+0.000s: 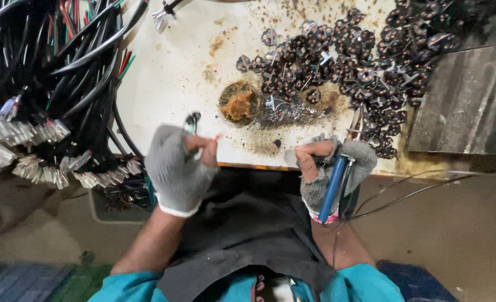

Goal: The person solders wires to small electrical components at a workbench. They dip wire ends into a flux container, hold a component and wire in one hand, and apply a soldering iron with the other hand to join them, repeating the process on successive components.

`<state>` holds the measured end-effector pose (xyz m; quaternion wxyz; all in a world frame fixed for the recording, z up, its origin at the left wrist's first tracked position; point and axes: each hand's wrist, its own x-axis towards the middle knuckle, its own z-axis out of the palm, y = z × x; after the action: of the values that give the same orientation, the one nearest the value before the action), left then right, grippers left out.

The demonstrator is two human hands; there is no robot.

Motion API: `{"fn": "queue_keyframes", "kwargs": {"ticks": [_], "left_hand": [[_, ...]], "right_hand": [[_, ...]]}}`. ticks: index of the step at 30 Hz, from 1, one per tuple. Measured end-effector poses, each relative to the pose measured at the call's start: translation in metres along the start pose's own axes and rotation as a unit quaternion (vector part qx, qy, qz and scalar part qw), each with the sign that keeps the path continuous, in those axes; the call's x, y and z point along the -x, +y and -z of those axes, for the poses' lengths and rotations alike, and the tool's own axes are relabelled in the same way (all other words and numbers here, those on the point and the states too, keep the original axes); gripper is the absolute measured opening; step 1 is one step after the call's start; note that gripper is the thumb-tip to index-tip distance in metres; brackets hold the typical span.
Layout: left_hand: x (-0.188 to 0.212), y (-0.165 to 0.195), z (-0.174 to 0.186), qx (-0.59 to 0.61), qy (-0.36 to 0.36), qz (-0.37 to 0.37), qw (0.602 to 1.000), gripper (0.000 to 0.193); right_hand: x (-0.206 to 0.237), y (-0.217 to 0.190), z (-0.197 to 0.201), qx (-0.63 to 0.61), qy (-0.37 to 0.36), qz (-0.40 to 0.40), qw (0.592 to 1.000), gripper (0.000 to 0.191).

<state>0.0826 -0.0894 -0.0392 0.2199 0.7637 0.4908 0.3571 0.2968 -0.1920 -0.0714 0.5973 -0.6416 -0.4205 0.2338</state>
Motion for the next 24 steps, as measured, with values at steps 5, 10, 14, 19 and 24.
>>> {"fn": "queue_keyframes", "kwargs": {"ticks": [5, 10, 14, 19, 24], "left_hand": [[-0.04, -0.017, -0.006, 0.061, -0.046, 0.077, 0.994, 0.016], [-0.048, -0.014, -0.013, 0.045, -0.058, 0.102, 0.992, 0.016], [-0.048, -0.013, -0.017, 0.008, -0.054, 0.081, 0.995, 0.018], [-0.043, -0.012, -0.014, 0.021, -0.045, 0.073, 0.996, 0.019], [-0.035, -0.009, -0.013, -0.01, -0.038, 0.052, 0.998, 0.017]], "right_hand": [[-0.019, -0.013, -0.005, 0.144, -0.076, 0.085, 0.983, 0.051], [-0.028, -0.012, -0.002, 0.136, -0.098, 0.028, 0.985, 0.039], [-0.023, -0.007, -0.004, 0.095, -0.081, 0.033, 0.992, 0.046], [-0.017, -0.002, -0.003, 0.105, -0.082, 0.067, 0.989, 0.05], [-0.009, 0.002, -0.004, 0.06, -0.066, 0.089, 0.992, 0.054]]}}
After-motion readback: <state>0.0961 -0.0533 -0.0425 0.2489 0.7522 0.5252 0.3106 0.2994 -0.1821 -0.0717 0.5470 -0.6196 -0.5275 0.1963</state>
